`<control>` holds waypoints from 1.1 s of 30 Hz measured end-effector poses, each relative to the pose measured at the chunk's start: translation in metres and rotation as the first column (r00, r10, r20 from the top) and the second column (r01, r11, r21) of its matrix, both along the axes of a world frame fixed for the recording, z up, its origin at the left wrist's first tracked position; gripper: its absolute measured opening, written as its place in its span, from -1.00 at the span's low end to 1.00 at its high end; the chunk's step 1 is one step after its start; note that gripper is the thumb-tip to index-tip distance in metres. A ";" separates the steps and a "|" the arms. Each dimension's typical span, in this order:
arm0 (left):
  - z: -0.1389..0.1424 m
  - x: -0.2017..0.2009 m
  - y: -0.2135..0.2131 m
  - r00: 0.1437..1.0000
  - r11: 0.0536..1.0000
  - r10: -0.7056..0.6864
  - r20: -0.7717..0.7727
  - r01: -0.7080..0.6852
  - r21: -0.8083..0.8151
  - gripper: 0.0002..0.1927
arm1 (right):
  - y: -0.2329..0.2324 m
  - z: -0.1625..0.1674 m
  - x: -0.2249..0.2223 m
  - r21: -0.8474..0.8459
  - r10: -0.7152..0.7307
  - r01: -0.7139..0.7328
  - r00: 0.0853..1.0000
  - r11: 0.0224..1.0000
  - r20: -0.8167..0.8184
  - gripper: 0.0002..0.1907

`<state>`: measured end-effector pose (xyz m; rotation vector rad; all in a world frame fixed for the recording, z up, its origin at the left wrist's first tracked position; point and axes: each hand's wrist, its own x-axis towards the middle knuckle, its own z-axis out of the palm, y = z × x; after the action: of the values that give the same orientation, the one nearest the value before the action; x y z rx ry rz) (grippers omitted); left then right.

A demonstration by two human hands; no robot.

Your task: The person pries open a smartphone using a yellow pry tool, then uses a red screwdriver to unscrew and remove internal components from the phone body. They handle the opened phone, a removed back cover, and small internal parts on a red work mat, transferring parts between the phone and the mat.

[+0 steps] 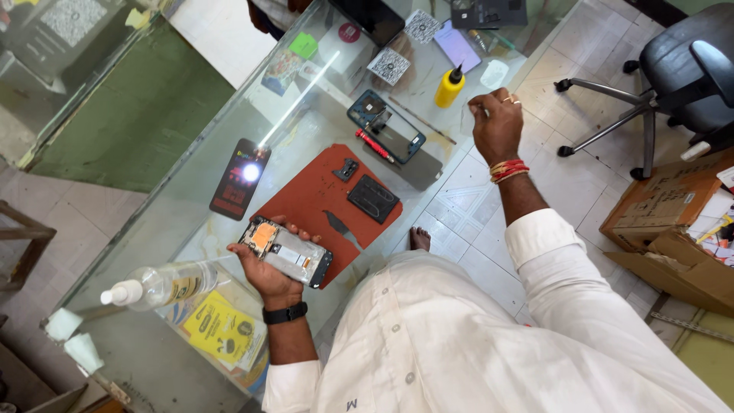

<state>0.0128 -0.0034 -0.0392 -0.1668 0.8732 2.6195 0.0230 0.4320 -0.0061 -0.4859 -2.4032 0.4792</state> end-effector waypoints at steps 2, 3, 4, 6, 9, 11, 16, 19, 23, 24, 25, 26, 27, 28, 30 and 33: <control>0.000 -0.001 0.000 1.000 1.000 -0.006 0.009 0.006 -0.003 -0.02 | 0.006 -0.001 0.002 -0.171 0.010 -0.020 0.998 0.985 -0.061 -0.92; 0.000 -0.001 0.001 1.000 1.000 -0.001 -0.001 0.001 -0.030 -0.02 | 0.011 -0.002 0.003 -0.328 0.005 -0.046 0.992 0.944 -0.125 -0.93; 0.000 -0.001 0.001 1.000 0.998 0.005 -0.010 -0.006 -0.058 -0.02 | 0.016 -0.004 0.004 -0.476 -0.010 -0.081 0.983 0.876 -0.185 -0.92; 0.001 0.000 0.002 1.000 0.995 0.018 -0.007 -0.019 -0.103 -0.02 | 0.031 -0.008 0.006 -0.603 -0.123 -0.041 0.966 0.797 -0.228 -0.94; 0.000 -0.001 0.004 0.999 0.991 0.033 0.003 -0.032 -0.129 -0.02 | 0.059 -0.016 0.014 -0.425 -0.215 0.101 0.949 0.900 -0.230 -0.84; 0.000 0.000 0.005 0.999 0.991 0.033 0.000 -0.032 -0.129 -0.03 | 0.075 -0.019 0.019 -0.318 -0.256 0.187 0.947 0.930 -0.193 -0.76; 0.000 0.000 0.009 0.997 0.983 0.073 -0.020 -0.075 -0.167 -0.03 | 0.102 -0.023 0.021 -0.245 -0.260 0.212 0.948 0.946 -0.184 -0.84; 0.000 0.001 0.012 0.994 0.976 0.110 -0.015 -0.111 -0.186 -0.03 | 0.103 -0.025 0.014 -0.112 -0.038 0.004 0.951 0.994 -0.308 -0.94; -0.002 0.004 0.014 0.988 0.964 0.150 -0.047 -0.156 -0.216 -0.04 | 0.084 -0.032 0.010 0.278 0.107 -0.069 0.987 0.958 -0.122 -0.92; -0.002 0.004 0.014 0.987 0.965 0.158 -0.043 -0.163 -0.205 -0.04 | 0.076 -0.036 0.011 0.315 0.135 -0.123 0.991 0.941 -0.017 -0.89; -0.003 0.005 0.014 0.985 0.967 0.165 -0.039 -0.170 -0.192 -0.04 | 0.069 -0.039 0.012 0.349 0.158 -0.180 0.983 0.920 0.088 -0.85; -0.004 0.006 0.015 0.984 0.968 0.175 -0.036 -0.178 -0.178 -0.04 | 0.064 -0.042 0.015 0.280 0.224 -0.239 0.971 0.930 0.085 -0.81; -0.005 0.006 0.015 0.983 0.970 0.177 -0.044 -0.182 -0.161 -0.04 | 0.060 -0.044 0.018 0.208 0.290 -0.300 0.954 0.931 0.079 -0.74; -0.005 0.007 0.015 0.982 0.972 0.181 -0.050 -0.186 -0.145 -0.04 | 0.061 -0.045 0.020 0.133 0.355 -0.362 0.932 0.923 0.072 -0.65; -0.006 0.008 0.015 0.979 0.967 0.194 -0.059 -0.201 -0.159 -0.04 | 0.064 -0.045 0.022 0.055 0.384 -0.386 0.922 0.921 0.044 -0.62; -0.007 0.008 0.016 0.977 0.957 0.199 -0.075 -0.210 -0.198 -0.04 | 0.069 -0.042 0.019 -0.270 0.315 -0.358 0.930 0.894 -0.190 -0.62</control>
<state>0.0212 0.0124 -0.0459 -0.2544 1.2051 2.7291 0.0423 0.5013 -0.0477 -0.1473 -2.2897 1.0102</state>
